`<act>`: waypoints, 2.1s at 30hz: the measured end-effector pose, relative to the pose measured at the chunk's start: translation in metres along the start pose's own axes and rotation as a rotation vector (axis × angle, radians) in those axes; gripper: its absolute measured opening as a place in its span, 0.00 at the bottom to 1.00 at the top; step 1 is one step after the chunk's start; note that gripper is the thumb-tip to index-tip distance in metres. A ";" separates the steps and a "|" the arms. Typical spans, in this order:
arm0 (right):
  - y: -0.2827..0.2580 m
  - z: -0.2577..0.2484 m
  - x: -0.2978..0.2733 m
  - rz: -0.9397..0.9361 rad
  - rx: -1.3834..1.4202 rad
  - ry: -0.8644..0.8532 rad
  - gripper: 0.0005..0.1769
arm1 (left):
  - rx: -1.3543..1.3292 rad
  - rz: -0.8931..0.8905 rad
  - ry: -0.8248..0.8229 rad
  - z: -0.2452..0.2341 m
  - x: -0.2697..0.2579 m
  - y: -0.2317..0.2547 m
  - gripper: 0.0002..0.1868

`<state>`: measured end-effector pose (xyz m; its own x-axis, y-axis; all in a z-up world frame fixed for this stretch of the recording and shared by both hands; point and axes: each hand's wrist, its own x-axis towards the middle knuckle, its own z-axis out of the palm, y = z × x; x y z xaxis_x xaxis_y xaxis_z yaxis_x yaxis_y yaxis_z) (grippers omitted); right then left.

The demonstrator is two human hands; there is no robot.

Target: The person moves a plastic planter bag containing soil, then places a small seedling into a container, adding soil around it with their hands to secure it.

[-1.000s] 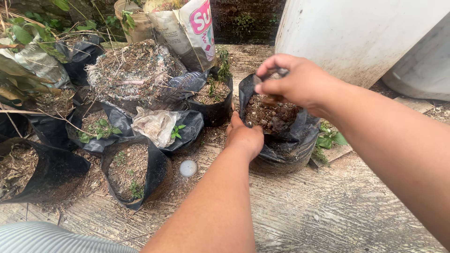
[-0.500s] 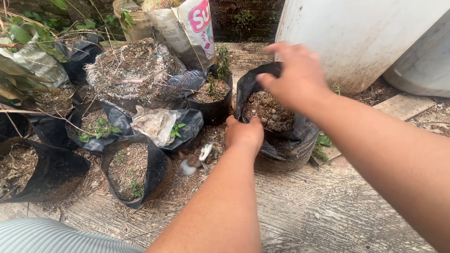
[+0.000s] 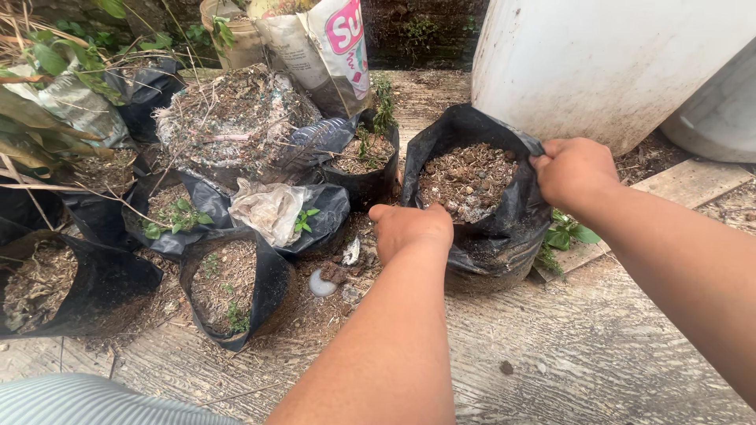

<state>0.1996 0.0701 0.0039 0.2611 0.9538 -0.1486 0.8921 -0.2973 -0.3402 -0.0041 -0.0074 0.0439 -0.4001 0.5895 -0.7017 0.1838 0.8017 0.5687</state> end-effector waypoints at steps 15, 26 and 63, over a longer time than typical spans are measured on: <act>0.029 -0.019 -0.020 -0.347 -0.066 -0.006 0.16 | 0.169 0.164 0.098 0.007 0.035 -0.007 0.23; -0.029 -0.076 -0.079 -0.186 0.068 -0.391 0.15 | 0.026 0.192 -0.001 0.006 0.068 0.001 0.22; -0.009 0.001 -0.008 -0.071 0.674 -0.369 0.37 | -0.176 0.366 -0.140 0.057 0.074 -0.048 0.50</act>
<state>0.1889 0.0652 0.0071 -0.0334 0.9304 -0.3651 0.4539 -0.3113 -0.8349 0.0085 0.0034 -0.0591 -0.2091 0.8494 -0.4846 0.1305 0.5154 0.8470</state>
